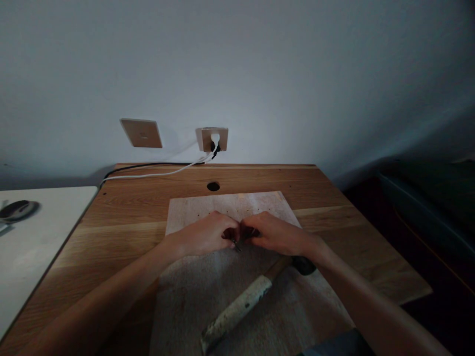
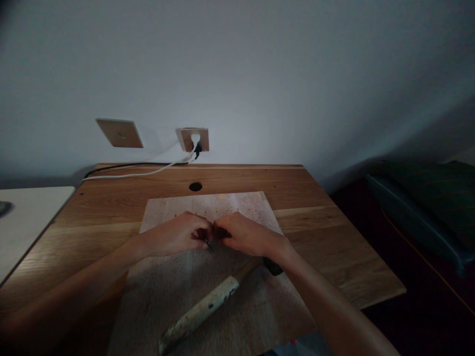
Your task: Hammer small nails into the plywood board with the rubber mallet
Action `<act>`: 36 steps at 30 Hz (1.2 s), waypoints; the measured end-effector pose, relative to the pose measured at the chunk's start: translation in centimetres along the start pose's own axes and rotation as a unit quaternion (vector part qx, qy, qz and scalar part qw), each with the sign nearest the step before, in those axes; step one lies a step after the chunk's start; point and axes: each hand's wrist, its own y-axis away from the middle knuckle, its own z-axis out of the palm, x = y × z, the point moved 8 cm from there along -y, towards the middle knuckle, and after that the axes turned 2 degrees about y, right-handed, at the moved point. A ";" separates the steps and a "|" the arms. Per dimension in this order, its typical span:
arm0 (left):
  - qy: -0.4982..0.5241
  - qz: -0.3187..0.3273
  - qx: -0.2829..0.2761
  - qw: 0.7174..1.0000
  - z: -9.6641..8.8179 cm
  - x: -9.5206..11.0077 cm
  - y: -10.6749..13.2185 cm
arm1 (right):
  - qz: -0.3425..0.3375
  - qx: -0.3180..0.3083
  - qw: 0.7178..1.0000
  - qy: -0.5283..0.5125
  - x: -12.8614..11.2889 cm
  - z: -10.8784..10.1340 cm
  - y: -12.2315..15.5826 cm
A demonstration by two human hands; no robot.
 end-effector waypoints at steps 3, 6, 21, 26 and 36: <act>-0.006 0.024 -0.009 1.000 0.4 0.3 -0.1 | -0.002 0.007 1.000 -0.004 0.0 0.0 0.0; -0.027 0.041 -0.017 0.999 0.5 0.7 0.0 | -0.007 0.013 1.000 -0.024 -0.1 0.1 0.1; -0.092 0.056 -0.025 0.994 0.4 1.4 0.8 | -0.016 0.032 0.992 -0.117 -0.1 0.2 0.6; -0.104 0.059 -0.029 0.992 0.4 1.5 0.8 | 0.001 0.046 0.991 -0.125 0.3 0.5 0.7; -0.153 0.068 -0.029 0.985 -0.5 2.0 1.4 | 0.000 0.060 0.995 -0.078 -0.5 0.2 1.6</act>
